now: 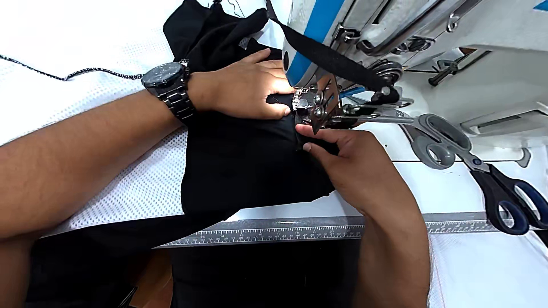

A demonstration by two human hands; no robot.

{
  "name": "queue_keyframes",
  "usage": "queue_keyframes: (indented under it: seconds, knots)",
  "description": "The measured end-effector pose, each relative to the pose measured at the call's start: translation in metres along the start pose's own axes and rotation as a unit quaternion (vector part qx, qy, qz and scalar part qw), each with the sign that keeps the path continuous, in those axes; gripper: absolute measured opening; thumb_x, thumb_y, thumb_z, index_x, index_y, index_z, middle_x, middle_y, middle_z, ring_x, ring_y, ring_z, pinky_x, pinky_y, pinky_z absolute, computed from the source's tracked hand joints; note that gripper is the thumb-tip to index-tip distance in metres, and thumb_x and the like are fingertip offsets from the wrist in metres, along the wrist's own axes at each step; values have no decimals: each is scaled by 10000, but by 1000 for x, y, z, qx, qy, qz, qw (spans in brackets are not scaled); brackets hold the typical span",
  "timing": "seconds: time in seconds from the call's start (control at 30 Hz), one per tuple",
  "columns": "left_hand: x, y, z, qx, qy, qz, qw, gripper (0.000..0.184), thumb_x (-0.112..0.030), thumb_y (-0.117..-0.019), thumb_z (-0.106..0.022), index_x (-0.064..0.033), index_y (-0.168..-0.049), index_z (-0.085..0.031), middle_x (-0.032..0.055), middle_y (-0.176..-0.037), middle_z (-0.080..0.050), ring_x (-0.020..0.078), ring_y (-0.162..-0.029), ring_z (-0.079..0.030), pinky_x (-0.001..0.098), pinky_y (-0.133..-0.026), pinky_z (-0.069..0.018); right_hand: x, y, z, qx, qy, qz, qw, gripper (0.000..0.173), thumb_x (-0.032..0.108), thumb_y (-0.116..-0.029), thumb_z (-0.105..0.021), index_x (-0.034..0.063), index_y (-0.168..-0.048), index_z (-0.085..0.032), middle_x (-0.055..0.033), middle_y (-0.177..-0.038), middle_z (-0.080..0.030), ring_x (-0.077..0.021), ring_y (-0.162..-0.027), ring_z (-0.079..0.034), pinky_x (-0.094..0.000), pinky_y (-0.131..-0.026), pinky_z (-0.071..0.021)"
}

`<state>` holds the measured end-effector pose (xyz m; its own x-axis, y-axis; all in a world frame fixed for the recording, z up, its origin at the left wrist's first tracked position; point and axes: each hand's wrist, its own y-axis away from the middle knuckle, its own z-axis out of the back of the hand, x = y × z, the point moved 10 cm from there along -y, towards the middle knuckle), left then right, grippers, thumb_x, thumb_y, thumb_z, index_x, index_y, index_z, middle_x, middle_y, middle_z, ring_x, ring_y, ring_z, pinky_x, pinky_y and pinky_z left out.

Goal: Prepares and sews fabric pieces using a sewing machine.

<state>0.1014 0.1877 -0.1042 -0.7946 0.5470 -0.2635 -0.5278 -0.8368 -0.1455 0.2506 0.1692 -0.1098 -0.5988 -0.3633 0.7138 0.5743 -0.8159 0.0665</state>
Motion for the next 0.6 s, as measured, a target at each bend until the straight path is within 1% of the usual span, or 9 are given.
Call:
queue_keyframes:
  seconds: [0.1, 0.13, 0.17, 0.2, 0.27, 0.3, 0.37, 0.43, 0.6]
  knots:
    - [0, 3, -3, 1, -10, 7, 1000, 543, -504, -983, -425, -131, -1270, -696, 93, -1352, -651, 309, -1418, -475, 687, -1174, -219, 5, 2, 0, 18, 35, 26, 999, 290, 208, -1016, -651, 229, -1293, -734, 30, -1087, -764, -61, -835, -691, -315, -658, -538]
    - [0, 4, -4, -1, -12, 9, 1000, 540, -507, -980, -428, -138, -1278, -688, 86, -1389, -635, 300, -1441, -455, 690, -1177, -214, 5, 1, -1, 31, 51, 29, 998, 305, 223, -1022, -639, 232, -1317, -716, 30, -1123, -759, -66, -867, -695, -328, -684, -546]
    - [-2, 5, -5, -3, -11, 9, 1000, 530, -502, -980, -438, -131, -1268, -682, 94, -1408, -622, 306, -1456, -437, 695, -1173, -210, 4, -1, -4, 50, 76, 25, 996, 327, 250, -1029, -617, 262, -1348, -689, 61, -1191, -749, -45, -963, -701, -326, -769, -566]
    - [-4, 5, -5, -2, -10, 10, 1000, 514, -488, -977, -451, -120, -1254, -679, 103, -1424, -608, 311, -1471, -417, 693, -1172, -204, 5, -4, -6, 56, 96, 24, 993, 356, 251, -1026, -609, 274, -1376, -671, 50, -1162, -750, -60, -939, -697, -344, -756, -560]
    - [-6, 5, -4, -5, -6, 4, 1000, 473, -455, -974, -465, -114, -1210, -692, 99, -1444, -599, 302, -1488, -394, 681, -1178, -195, 12, -9, -8, 62, 137, 23, 988, 441, 216, -1009, -608, 282, -1445, -622, -25, -992, -740, -146, -771, -654, -417, -637, -507]
    - [-6, 5, -5, -4, -7, 0, 1000, 461, -446, -977, -458, -119, -1200, -694, 95, -1450, -596, 296, -1493, -389, 678, -1182, -189, 14, -10, -9, 66, 158, 22, 985, 458, 208, -1005, -605, 287, -1456, -612, -41, -961, -736, -172, -734, -647, -442, -609, -499]
    - [-6, 4, -6, 2, -5, -2, 1000, 466, -440, -981, -449, -123, -1215, -699, 90, -1482, -575, 291, -1505, -372, 679, -1191, -169, 17, -9, -10, 64, 177, 17, 982, 458, 199, -1009, -598, 277, -1460, -608, -55, -1011, -743, -204, -781, -666, -479, -639, -509]
    - [-5, 2, -7, 5, -11, -1, 1000, 492, -449, -991, -428, -141, -1274, -686, 76, -1517, -546, 280, -1514, -358, 677, -1200, -157, 15, -7, -9, 51, 178, 10, 983, 451, 198, -1009, -581, 267, -1453, -616, -50, -1139, -752, -212, -904, -702, -500, -715, -536]
    - [-1, -2, -7, 15, -12, 6, 1000, 543, -444, -992, -413, -122, -1353, -658, 92, -1552, -510, 284, -1524, -339, 662, -1209, -145, 11, -6, -6, 24, 156, -9, 987, 404, 232, -1024, -584, 256, -1421, -648, -66, -1007, -735, -194, -795, -660, -463, -642, -498]
